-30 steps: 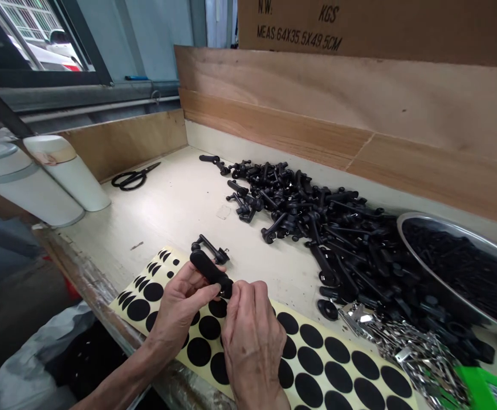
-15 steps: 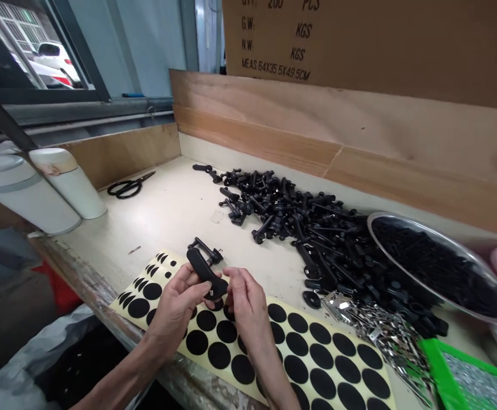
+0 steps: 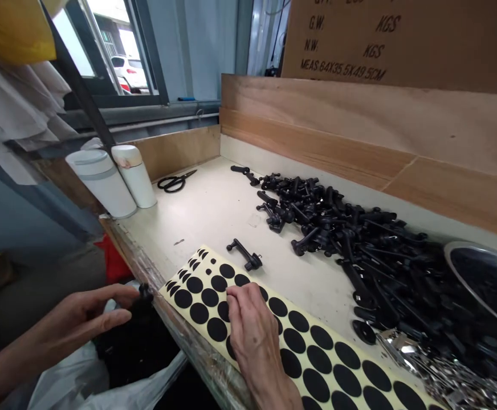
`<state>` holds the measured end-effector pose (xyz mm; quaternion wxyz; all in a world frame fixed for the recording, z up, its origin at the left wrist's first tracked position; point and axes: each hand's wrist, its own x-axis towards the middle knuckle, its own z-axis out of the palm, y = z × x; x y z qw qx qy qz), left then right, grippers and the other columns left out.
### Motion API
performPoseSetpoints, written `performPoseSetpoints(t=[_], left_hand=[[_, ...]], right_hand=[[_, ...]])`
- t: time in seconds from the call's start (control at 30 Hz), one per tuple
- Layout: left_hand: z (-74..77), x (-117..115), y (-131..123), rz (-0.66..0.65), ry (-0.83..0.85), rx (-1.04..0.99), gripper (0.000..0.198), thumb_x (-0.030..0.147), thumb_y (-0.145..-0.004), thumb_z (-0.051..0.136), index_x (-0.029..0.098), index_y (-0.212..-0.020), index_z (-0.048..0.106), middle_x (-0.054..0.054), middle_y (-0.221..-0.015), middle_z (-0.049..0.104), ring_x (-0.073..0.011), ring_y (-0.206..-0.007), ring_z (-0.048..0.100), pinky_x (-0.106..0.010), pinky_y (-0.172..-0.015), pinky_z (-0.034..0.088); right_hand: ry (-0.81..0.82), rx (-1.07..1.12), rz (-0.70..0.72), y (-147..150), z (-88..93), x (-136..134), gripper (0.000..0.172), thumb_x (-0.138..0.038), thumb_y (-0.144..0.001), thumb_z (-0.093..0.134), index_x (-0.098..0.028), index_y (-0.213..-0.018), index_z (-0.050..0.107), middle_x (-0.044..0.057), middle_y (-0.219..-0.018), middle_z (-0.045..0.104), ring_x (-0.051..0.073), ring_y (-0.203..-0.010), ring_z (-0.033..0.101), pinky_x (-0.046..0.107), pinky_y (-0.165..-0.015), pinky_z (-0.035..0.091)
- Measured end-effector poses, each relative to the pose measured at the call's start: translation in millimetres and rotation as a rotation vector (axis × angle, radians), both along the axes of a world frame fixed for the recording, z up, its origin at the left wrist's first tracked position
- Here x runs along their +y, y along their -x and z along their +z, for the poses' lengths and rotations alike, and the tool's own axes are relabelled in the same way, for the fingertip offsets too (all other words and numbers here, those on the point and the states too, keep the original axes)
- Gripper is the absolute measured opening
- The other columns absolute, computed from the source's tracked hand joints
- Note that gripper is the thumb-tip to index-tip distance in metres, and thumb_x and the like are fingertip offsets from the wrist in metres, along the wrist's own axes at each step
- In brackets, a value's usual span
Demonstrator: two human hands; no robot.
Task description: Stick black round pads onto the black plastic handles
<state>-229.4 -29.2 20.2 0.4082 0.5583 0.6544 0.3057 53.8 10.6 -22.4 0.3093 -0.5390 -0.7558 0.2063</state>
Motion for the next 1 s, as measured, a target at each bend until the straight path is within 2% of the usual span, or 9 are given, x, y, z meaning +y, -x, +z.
performPoseSetpoints(t=[0.1, 0.2, 0.27, 0.33, 0.53, 0.63, 0.73, 0.9, 1.0], left_hand=[[-13.2, 6, -1, -0.118, -0.227, 0.353, 0.023, 0.038, -0.085, 0.06, 0.025, -0.103, 0.069, -0.002, -0.09, 0.069, -0.0184, -0.075, 0.06, -0.026, -0.068, 0.046], [-31.8, 22, -41, -0.359, -0.511, 0.491, 0.02, 0.028, -0.092, 0.052, 0.025, -0.105, 0.067, -0.005, -0.104, 0.066, -0.0213, -0.096, 0.055, -0.033, -0.085, 0.043], [-43.0, 32, -67, -0.462, -0.609, 0.585, 0.015, 0.029, -0.088, 0.058, 0.026, -0.1, 0.067, -0.005, -0.105, 0.064, -0.0228, -0.098, 0.052, -0.036, -0.085, 0.041], [-51.5, 36, -81, -0.495, -0.656, 0.656, 0.015, 0.033, -0.085, 0.063, 0.027, -0.097, 0.067, -0.005, -0.105, 0.063, -0.0243, -0.097, 0.051, -0.039, -0.083, 0.038], [-61.1, 33, -74, -0.513, -0.658, 0.68, 0.024, 0.037, -0.086, 0.062, 0.028, -0.108, 0.061, -0.004, -0.111, 0.061, -0.025, -0.1, 0.049, -0.041, -0.085, 0.032], [-62.9, 30, -73, -0.511, -0.677, 0.69, 0.03, 0.039, -0.087, 0.06, 0.027, -0.115, 0.057, -0.005, -0.117, 0.059, -0.0259, -0.104, 0.048, -0.043, -0.088, 0.03], [-63.8, 29, -75, -0.52, -0.66, 0.708, 0.034, 0.041, -0.088, 0.057, 0.027, -0.12, 0.054, -0.006, -0.12, 0.058, -0.027, -0.105, 0.047, -0.044, -0.089, 0.029], [-56.8, 28, -77, -0.521, -0.632, 0.683, 0.025, 0.037, -0.087, 0.06, 0.026, -0.109, 0.059, -0.005, -0.116, 0.06, -0.0272, -0.103, 0.049, -0.044, -0.089, 0.031], [-48.1, 28, -73, -0.515, -0.591, 0.568, 0.025, 0.033, -0.084, 0.065, 0.026, -0.106, 0.059, -0.005, -0.111, 0.063, -0.0261, -0.103, 0.05, -0.041, -0.088, 0.034]], right_hand=[[-0.143, -0.2, 0.013, 16, -8.0, 3, 0.021, -0.026, -0.095, 0.041, -0.022, -0.088, 0.06, 0.004, -0.082, 0.057, 0.018, -0.067, 0.059, 0.028, -0.054, 0.044], [-0.241, -0.305, -0.025, 27, -17.9, 0, 0.02, -0.025, -0.094, 0.042, -0.02, -0.085, 0.059, 0.005, -0.08, 0.057, 0.02, -0.071, 0.059, 0.03, -0.056, 0.045], [-0.246, -0.313, -0.055, 29, -23.6, -4, 0.019, -0.025, -0.095, 0.042, -0.02, -0.087, 0.058, 0.005, -0.08, 0.057, 0.02, -0.071, 0.059, 0.03, -0.055, 0.045], [-0.22, -0.282, -0.091, 29, -27.3, -6, 0.017, -0.025, -0.094, 0.043, -0.021, -0.087, 0.058, 0.004, -0.08, 0.058, 0.02, -0.07, 0.06, 0.029, -0.054, 0.044], [-0.005, -0.057, -0.091, 32, -29.1, -6, 0.007, -0.019, -0.088, 0.051, -0.023, -0.082, 0.054, 0.001, -0.081, 0.057, 0.017, -0.071, 0.058, 0.03, -0.064, 0.048], [0.007, 0.03, -0.145, 31, -30.5, -9, 0.008, -0.022, -0.089, 0.05, -0.022, -0.095, 0.054, 0.004, -0.092, 0.055, 0.017, -0.075, 0.057, 0.029, -0.065, 0.048], [0.003, 0.05, -0.112, 31, -30.9, -10, 0.01, -0.023, -0.091, 0.046, -0.022, -0.09, 0.056, 0.004, -0.089, 0.053, 0.018, -0.077, 0.056, 0.03, -0.067, 0.047], [0.079, 0.075, -0.029, 31, -22.8, -9, 0.012, -0.019, -0.087, 0.05, -0.022, -0.076, 0.051, 0.0, -0.08, 0.052, 0.017, -0.074, 0.054, 0.031, -0.069, 0.043], [0.166, 0.167, 0.02, 27, -13.8, -7, 0.013, -0.019, -0.086, 0.049, -0.022, -0.074, 0.05, 0.0, -0.08, 0.052, 0.016, -0.076, 0.053, 0.03, -0.07, 0.042]])
